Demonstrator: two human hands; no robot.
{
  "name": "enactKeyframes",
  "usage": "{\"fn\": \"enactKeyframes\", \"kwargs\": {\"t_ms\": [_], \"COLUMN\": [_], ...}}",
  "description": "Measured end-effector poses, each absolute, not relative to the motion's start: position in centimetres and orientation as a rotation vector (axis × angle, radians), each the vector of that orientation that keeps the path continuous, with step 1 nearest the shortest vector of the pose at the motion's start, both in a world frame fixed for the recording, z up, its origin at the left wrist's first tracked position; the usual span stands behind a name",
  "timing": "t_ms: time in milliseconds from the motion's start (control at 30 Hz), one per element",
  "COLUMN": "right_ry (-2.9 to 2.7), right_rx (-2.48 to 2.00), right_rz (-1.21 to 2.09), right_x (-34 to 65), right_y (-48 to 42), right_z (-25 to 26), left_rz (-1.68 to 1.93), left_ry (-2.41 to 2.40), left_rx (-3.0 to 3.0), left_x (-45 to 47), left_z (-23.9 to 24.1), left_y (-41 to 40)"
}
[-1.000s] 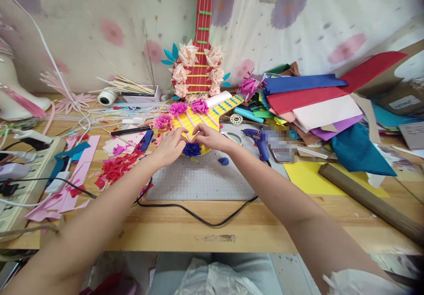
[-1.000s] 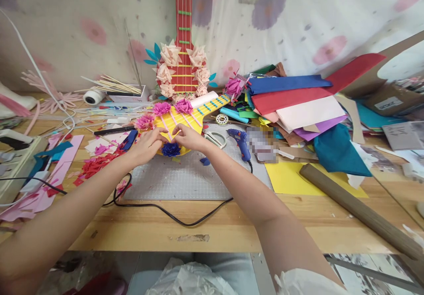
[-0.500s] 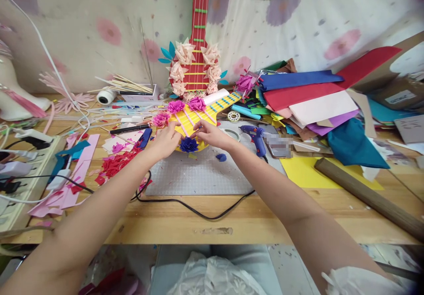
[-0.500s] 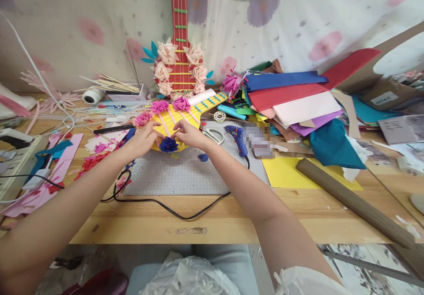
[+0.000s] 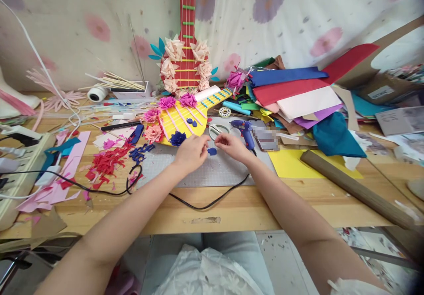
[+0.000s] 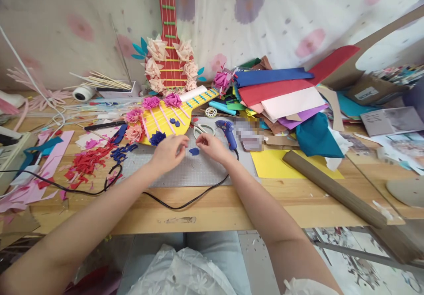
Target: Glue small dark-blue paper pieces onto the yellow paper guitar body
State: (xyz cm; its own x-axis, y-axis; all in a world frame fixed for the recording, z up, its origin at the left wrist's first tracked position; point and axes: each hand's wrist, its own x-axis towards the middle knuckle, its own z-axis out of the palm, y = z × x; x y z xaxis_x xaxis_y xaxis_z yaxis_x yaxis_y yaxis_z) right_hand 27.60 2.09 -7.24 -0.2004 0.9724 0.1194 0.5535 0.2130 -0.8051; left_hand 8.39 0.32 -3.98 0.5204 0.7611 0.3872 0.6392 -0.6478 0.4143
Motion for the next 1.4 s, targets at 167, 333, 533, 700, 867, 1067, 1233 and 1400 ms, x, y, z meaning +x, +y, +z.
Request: {"fn": "enactKeyframes", "kwargs": {"t_ms": [167,333,533,700,867,1067,1233,1400], "right_ry": [-1.97,-2.079,-1.972,-1.754,-1.65,-1.627,-1.723,-1.619], "right_rx": [-1.431,-1.406,-1.388,-1.314,-1.187,-1.326,-1.912,-1.919], "right_rz": [0.681,0.647,0.763,1.046,1.186,1.117,0.615,0.225], "right_x": [28.1,28.1,28.0,27.9,27.0,29.9,35.3,35.8], "right_y": [0.6,0.6,0.8,1.0,1.4,0.6,-0.4,1.5], "right_z": [-8.4,-8.7,-8.9,-8.9,-9.5,-7.2,-4.4,-6.0], "left_rz": [0.806,0.951,1.029,1.077,1.049,1.09,1.114,1.179], "left_ry": [1.282,1.362,1.328,1.231,1.205,1.234,1.264,1.266], "left_rx": [2.412,2.229,2.136,1.942,1.706,1.544,1.45,1.344], "left_x": [10.4,10.1,10.0,10.3,10.5,10.3,10.5,10.8], "left_z": [-8.4,-9.4,-9.5,-9.6,-9.9,-10.4,-10.5,-10.3], "left_y": [-0.5,-0.3,-0.4,-0.5,0.2,0.9,1.0,1.1]}}
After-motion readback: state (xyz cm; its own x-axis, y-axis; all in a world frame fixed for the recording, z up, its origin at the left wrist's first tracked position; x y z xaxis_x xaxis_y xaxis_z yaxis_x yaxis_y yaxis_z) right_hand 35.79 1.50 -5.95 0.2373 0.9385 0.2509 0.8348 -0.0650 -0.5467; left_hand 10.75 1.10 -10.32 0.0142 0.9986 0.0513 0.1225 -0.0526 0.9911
